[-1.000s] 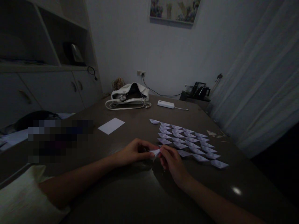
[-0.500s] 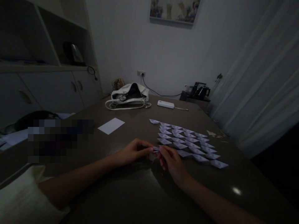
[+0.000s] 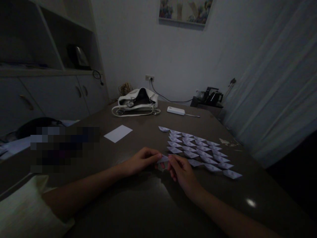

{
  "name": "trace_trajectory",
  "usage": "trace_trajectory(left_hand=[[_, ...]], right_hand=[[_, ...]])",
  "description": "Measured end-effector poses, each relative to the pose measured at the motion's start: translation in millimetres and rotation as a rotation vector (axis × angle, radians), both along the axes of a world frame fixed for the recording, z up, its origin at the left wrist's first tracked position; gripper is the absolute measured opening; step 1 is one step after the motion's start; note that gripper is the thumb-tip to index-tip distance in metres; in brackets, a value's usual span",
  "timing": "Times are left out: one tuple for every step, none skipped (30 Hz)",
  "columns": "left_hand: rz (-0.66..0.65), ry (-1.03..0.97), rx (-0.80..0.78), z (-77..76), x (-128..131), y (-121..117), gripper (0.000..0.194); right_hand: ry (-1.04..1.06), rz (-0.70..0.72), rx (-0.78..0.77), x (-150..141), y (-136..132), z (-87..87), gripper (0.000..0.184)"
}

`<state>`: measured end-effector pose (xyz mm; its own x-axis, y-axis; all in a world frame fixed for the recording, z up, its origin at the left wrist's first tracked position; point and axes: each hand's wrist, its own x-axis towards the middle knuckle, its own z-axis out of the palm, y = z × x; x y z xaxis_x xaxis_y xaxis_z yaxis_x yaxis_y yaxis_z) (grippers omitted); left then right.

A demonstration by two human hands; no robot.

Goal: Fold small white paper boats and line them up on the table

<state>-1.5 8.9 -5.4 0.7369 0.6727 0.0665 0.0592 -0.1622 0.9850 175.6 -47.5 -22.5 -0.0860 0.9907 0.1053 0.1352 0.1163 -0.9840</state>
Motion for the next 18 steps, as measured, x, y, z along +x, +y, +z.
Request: trace_trajectory(left_hand=[[-0.007,-0.001,-0.009,0.5,0.1,-0.3,0.035],[-0.015,0.0,-0.02,1.0,0.2,-0.5,0.035],[-0.024,-0.003,-0.031,1.4,0.4,-0.8,0.033],[-0.032,-0.009,-0.041,1.6,0.7,-0.9,0.031],[-0.041,-0.017,-0.047,1.7,1.0,-1.1,0.028],[-0.049,-0.026,-0.048,1.5,1.3,-1.1,0.026],[-0.056,-0.033,-0.046,1.2,1.6,-1.1,0.024],[-0.061,-0.035,-0.041,0.9,1.7,-1.0,0.023],[-0.062,-0.033,-0.035,0.5,1.8,-1.0,0.023],[-0.061,-0.027,-0.03,0.2,1.7,-0.9,0.023],[-0.061,-0.02,-0.028,-0.1,1.6,-0.8,0.024],[-0.059,-0.014,-0.03,-0.4,1.4,-0.7,0.025],[-0.054,-0.007,-0.034,-0.6,1.3,-0.6,0.026],[-0.047,0.001,-0.036,-0.8,1.2,-0.4,0.028],[-0.039,0.009,-0.035,-1.0,1.1,-0.3,0.029],[-0.033,0.017,-0.031,-1.1,1.1,-0.1,0.031],[-0.031,0.024,-0.021,-1.1,1.1,0.1,0.032],[-0.032,0.028,-0.01,-0.9,1.1,0.2,0.033]], right_hand=[[0.003,-0.002,-0.002,0.0,0.1,-0.2,0.047],[0.005,-0.003,-0.005,0.0,0.2,-0.4,0.048],[0.007,-0.007,-0.007,-0.1,0.2,-0.3,0.048],[0.01,-0.009,-0.008,-0.3,0.1,-0.2,0.048],[0.011,-0.008,-0.007,-0.6,0.0,0.0,0.048],[0.011,-0.007,-0.006,-0.8,-0.2,0.3,0.048],[0.011,-0.004,-0.005,-1.0,-0.4,0.6,0.047],[0.011,-0.001,-0.006,-1.2,-0.7,0.8,0.047],[0.009,0.001,-0.005,-1.2,-0.9,1.1,0.047],[0.005,0.004,-0.005,-1.1,-1.1,1.3,0.046],[-0.001,0.006,-0.005,-1.0,-1.2,1.4,0.046],[-0.007,0.009,-0.004,-0.7,-1.4,1.4,0.046],[-0.013,0.012,-0.003,-0.5,-1.5,1.3,0.046],[-0.017,0.014,-0.001,-0.2,-1.5,1.1,0.046],[-0.019,0.015,0.001,0.0,-1.6,0.8,0.045],[-0.021,0.018,0.002,0.2,-1.6,0.5,0.045],[-0.024,0.021,0.003,0.3,-1.6,0.1,0.045],[-0.027,0.024,0.002,0.4,-1.7,-0.1,0.045]])
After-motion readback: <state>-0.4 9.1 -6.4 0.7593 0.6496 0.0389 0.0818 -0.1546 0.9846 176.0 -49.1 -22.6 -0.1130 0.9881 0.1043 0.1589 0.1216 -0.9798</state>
